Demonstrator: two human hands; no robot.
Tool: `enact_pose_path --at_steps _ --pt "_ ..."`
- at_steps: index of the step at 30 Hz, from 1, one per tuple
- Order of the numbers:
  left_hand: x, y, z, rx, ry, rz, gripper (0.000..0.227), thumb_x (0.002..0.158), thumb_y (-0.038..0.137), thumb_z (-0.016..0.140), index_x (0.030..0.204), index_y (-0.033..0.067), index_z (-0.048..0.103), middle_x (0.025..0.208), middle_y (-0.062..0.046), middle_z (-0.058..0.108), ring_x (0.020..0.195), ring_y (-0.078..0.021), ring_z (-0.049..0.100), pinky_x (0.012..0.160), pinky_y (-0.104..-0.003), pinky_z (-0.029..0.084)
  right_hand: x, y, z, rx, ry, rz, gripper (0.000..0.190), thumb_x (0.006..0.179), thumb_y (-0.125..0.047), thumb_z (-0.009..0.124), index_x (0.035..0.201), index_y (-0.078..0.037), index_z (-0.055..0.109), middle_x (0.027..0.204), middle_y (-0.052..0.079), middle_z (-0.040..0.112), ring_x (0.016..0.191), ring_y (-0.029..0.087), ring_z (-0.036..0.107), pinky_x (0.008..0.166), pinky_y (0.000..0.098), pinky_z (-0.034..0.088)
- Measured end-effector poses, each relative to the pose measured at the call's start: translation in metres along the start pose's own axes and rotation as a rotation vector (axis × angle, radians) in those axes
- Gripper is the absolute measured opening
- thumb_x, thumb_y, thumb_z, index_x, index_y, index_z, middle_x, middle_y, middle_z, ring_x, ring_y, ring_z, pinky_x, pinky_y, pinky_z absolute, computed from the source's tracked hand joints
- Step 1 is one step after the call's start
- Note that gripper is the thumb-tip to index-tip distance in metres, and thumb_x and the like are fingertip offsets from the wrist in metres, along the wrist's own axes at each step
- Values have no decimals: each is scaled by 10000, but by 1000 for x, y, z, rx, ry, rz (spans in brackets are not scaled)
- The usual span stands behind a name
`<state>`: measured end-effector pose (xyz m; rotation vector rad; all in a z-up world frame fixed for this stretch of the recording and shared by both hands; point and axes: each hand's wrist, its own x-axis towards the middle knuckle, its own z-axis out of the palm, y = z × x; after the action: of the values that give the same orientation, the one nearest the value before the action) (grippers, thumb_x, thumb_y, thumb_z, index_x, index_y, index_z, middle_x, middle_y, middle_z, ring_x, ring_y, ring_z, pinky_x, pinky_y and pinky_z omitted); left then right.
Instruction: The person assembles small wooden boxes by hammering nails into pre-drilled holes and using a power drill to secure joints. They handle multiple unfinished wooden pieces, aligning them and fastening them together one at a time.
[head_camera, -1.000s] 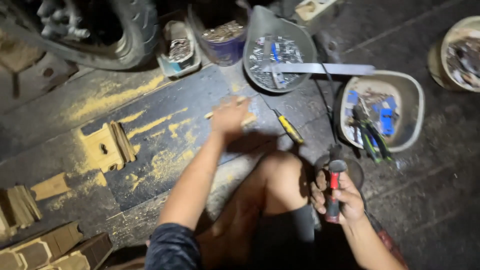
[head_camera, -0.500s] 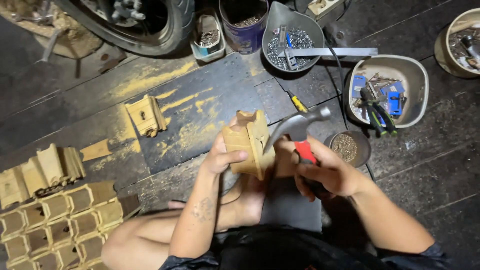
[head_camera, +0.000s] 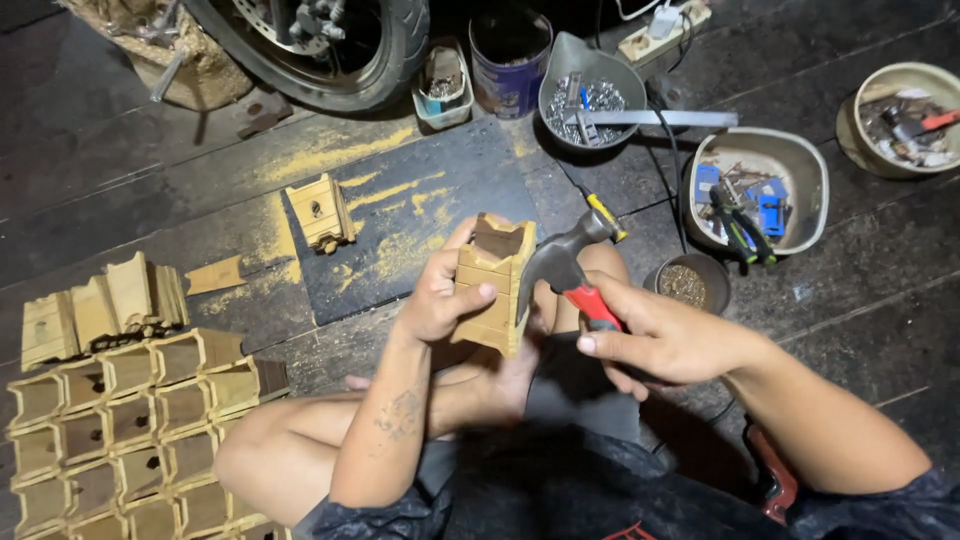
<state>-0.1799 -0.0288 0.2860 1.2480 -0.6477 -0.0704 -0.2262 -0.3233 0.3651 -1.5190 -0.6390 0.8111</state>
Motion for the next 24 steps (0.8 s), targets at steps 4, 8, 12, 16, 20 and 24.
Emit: enact_pose_path --at_steps 4,8,12,16,20,24 --pt "-8 8 2 -24 98 4 347 937 317 774 1125 25 767 1514 -223 469 1389 -342 482 1197 -543 340 7 -4 23 177 122 -103 609 950 5 594 1529 -19 408 555 138 680 342 211 678 297 292 553" --pt "-12 28 2 87 95 41 336 911 313 811 1084 26 782 1530 -230 505 1408 -365 512 1188 -550 356 7 17 42 223 216 -214 670 906 71 634 1535 -11 420 622 177 686 338 226 689 300 310 587" --pt "-16 42 2 136 55 28 341 889 298 838 1078 19 790 1520 -257 506 1396 -389 510 1184 -557 352 9 23 61 147 299 -355 650 906 61 648 1521 23 441 711 162 703 369 168 680 320 277 585" --pt "-18 58 3 192 34 19 342 871 303 852 1075 32 803 1526 -237 502 1392 -361 509 1186 -561 352 5 59 68 76 347 -403 505 894 33 690 1376 80 547 641 154 694 334 183 666 287 292 554" --pt "-18 81 3 265 -97 -67 320 949 343 778 1152 94 775 1578 -188 460 1436 -304 541 1276 -483 386 -1 32 86 -235 425 -365 69 984 -94 659 986 -57 602 592 -19 598 471 94 583 463 242 496" --pt "-17 91 2 366 -151 -124 369 939 354 765 1182 76 775 1625 -260 433 1547 -329 407 1285 -477 303 2 42 98 -110 423 -376 140 1015 -68 595 880 -46 564 578 40 577 441 130 558 416 254 474"
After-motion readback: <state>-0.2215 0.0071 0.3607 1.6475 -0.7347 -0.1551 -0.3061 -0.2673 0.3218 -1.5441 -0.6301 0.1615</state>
